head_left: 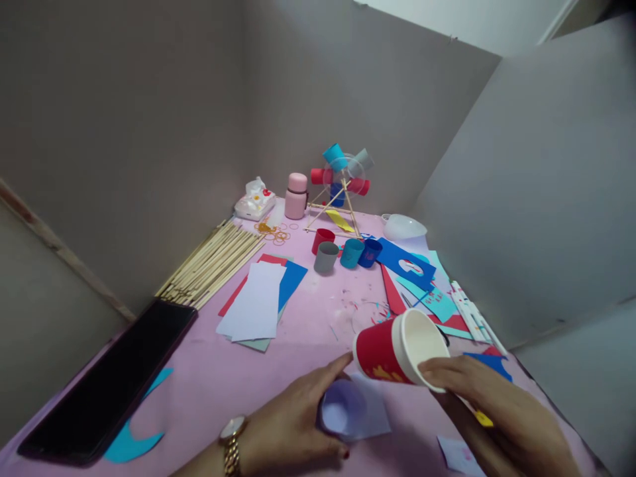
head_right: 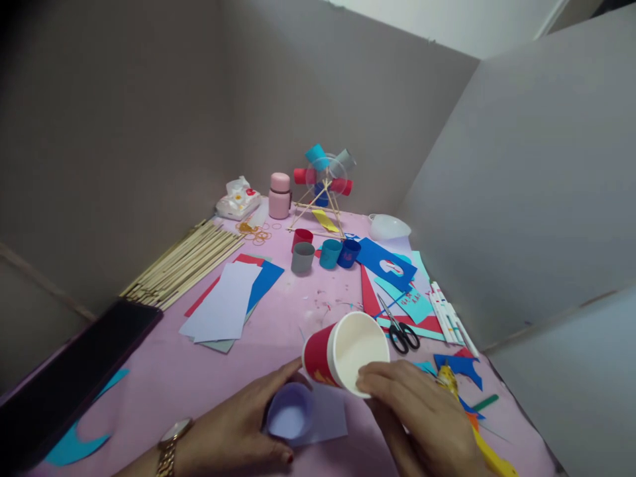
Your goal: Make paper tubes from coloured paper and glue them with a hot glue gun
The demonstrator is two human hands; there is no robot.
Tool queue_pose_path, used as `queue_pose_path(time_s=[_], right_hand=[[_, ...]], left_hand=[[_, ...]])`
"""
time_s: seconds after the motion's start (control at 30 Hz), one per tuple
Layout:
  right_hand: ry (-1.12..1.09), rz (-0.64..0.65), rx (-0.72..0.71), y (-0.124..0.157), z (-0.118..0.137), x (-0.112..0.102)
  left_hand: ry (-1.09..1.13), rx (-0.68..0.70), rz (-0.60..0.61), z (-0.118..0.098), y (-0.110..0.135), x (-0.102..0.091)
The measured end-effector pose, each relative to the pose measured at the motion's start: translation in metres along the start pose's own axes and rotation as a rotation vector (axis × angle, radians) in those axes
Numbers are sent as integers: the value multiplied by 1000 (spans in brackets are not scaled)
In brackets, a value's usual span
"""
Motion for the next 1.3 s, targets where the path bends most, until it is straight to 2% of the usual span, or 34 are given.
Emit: queue_pose_path(time_s=[0.1,0.27,0.47,0.63,0.7,0.73,0.87,0.93,1.07,1.17,1.3], right_hand=[[-7,-57,89,9,-8,9],[-138,-4,159,18,-9,25],[-211,10,244,18,-21,32],[-251,-4,293,9,-36,44],[-288,-2,278,6,-32,46],[-307,-3,270,4,-28,47],[-408,2,197,6,-5,50],[-462,36,120,8,7,56],[-449,85,7,10,20,73],[-397,134,-1,10,24,83],[-387,142,-1,9,28,87]], left_hand=[[39,-126,-33,8,3,0],[209,-110,-91,8,1,-7],[2,-156,-17,16,-2,-6],[23,-152,-48,21,-1,-7],[66,-124,-123,18,0,-14],[80,-118,-196,16,1,-21],[-2,-136,-643,8,9,-58],[-95,-147,-743,6,10,-69],[-195,-152,-641,14,4,-69],[-203,-124,-586,22,3,-64],[-208,-72,-558,25,5,-61]])
Point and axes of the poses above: each hand's wrist, its own y-axis away from the middle knuckle, its own x-axis out of the palm, z = x × y, the point moved 4 cm from there along -y, towards the middle knuckle, and after that the axes turned 4 degrees about z, right-handed, at the moved point
